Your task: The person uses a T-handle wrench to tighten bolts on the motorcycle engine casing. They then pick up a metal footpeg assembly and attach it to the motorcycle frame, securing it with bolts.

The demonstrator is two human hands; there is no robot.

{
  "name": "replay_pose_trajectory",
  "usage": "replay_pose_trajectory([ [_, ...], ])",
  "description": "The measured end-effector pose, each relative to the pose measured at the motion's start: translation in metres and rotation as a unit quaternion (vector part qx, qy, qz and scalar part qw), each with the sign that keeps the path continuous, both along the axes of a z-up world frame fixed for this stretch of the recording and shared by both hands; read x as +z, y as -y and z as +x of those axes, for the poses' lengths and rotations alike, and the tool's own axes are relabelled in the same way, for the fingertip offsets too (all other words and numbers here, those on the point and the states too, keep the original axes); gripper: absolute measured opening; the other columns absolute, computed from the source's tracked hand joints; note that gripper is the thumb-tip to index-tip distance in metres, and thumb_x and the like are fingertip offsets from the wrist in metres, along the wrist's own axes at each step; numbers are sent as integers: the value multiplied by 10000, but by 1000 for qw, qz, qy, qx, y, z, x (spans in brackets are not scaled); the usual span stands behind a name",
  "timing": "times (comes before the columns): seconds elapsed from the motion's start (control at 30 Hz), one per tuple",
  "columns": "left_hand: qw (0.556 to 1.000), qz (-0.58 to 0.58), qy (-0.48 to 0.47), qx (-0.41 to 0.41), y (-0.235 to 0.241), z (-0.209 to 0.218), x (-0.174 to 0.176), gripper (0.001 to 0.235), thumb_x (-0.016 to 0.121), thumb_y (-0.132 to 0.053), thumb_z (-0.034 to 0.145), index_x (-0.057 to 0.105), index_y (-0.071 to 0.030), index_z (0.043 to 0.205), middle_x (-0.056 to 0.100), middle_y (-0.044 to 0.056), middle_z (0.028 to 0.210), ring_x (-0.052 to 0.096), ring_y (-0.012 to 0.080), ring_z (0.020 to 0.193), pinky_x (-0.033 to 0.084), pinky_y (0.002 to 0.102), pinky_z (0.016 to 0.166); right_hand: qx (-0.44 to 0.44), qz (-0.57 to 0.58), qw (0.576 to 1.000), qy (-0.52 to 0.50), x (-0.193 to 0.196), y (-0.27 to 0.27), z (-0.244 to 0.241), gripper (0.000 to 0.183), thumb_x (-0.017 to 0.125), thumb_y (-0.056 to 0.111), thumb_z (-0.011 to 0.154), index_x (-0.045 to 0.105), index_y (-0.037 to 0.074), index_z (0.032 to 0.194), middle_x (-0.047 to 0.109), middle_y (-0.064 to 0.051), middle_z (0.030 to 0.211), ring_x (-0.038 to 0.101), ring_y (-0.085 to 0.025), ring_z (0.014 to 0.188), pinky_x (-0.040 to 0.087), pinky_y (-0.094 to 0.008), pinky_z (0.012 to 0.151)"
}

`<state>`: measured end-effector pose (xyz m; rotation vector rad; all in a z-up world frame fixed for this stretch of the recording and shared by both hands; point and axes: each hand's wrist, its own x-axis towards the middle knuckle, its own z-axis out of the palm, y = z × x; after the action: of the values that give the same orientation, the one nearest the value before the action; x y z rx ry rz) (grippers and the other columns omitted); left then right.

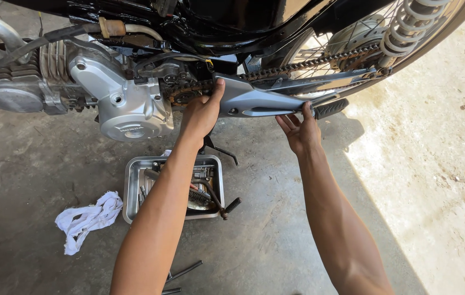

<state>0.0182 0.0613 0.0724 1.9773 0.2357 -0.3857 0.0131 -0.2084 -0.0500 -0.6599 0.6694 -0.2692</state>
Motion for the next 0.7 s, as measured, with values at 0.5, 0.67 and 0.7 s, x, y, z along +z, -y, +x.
replay_pose_trajectory([
  [0.5, 982, 105, 150, -35, -6, 19, -73, 419, 604, -435, 948, 710, -202, 1279, 759, 97, 1128, 672, 324, 1165, 558, 464, 963, 3, 128, 992, 4, -68, -7, -1, 552, 653, 424, 994, 406, 62, 1328, 474, -313, 1293, 579, -515, 1261, 584, -563, 1013],
  [0.67, 978, 130, 159, -39, -10, -3, -48, 417, 567, -264, 973, 669, -108, 1346, 711, 225, 1208, 638, 422, 1196, 541, 521, 983, 9, 148, 989, -3, -94, -20, -5, 499, 606, 448, 1011, 402, 57, 1244, 507, -305, 1287, 593, -472, 1263, 580, -533, 1018],
  [0.7, 977, 134, 161, -37, -10, -6, -46, 419, 546, -212, 980, 653, -81, 1364, 697, 263, 1219, 631, 446, 1200, 539, 532, 983, 14, 157, 988, -4, -102, -22, -6, 480, 591, 450, 1018, 401, 51, 1206, 527, -303, 1281, 605, -463, 1253, 589, -527, 1010],
])
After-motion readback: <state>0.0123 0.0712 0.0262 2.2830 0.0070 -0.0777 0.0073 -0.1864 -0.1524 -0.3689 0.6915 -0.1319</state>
